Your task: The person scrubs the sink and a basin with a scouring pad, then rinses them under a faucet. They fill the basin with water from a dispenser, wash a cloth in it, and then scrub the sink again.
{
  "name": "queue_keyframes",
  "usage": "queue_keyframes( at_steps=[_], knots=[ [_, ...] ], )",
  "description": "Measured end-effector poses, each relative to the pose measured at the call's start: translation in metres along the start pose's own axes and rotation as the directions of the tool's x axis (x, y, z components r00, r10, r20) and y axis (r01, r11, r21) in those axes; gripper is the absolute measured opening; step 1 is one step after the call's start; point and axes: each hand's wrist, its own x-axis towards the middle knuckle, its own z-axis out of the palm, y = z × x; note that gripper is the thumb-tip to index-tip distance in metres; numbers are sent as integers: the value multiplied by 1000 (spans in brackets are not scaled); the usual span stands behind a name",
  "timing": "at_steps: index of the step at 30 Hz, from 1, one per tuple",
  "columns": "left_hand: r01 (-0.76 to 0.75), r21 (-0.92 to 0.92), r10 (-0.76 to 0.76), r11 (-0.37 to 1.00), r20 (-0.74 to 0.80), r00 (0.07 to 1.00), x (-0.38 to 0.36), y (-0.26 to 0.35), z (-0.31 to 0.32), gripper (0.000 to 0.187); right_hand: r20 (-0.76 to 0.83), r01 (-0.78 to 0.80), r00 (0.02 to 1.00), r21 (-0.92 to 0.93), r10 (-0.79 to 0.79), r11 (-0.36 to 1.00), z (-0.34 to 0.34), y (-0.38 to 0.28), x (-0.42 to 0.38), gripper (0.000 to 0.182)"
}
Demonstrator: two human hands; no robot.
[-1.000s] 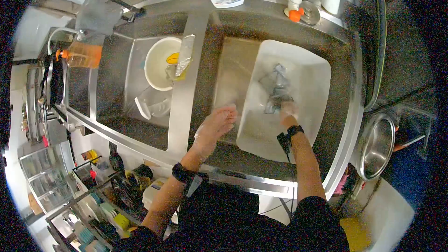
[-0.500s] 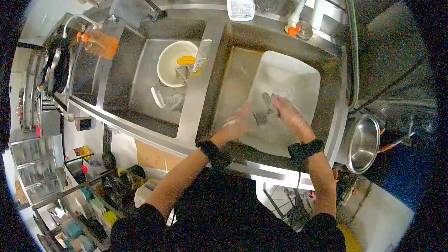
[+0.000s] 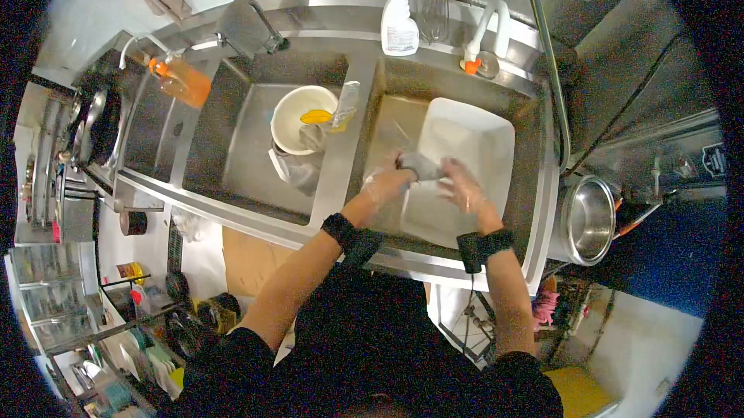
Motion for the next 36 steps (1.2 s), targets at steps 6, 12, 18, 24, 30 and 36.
queue_keyframes(
  at_steps=[6, 12, 18, 24, 30, 36],
  knots=[
    [-160, 71, 158, 985, 28, 987, -26, -6, -18, 48, 162, 325, 932, 21, -324, 945, 45, 40, 35, 54],
    [63, -214, -94, 975, -138, 986, -27, -3, -55, 34, 330, 680, 585, -697, -741, 227, 94, 19, 11, 65],
    [96, -607, 30, 789, 194, 981, -25, -18, -72, 44, 152, 466, 882, -425, -446, 776, 121, 1, -21, 60],
    [-29, -422, 30, 906, -4, 1000, -32, -3, -62, 35, 318, -53, 938, 530, -140, 846, 126, 9, -10, 57],
    [-290, 892, 495, 348, 88, 865, 13, -72, -49, 44, 337, 25, 920, 463, -201, 886, 133, 9, -14, 41],
    [-345, 534, 374, 772, 56, 926, -58, 12, -102, 38, -28, 201, 979, -46, -202, 979, 157, 10, -1, 34]
  ],
)
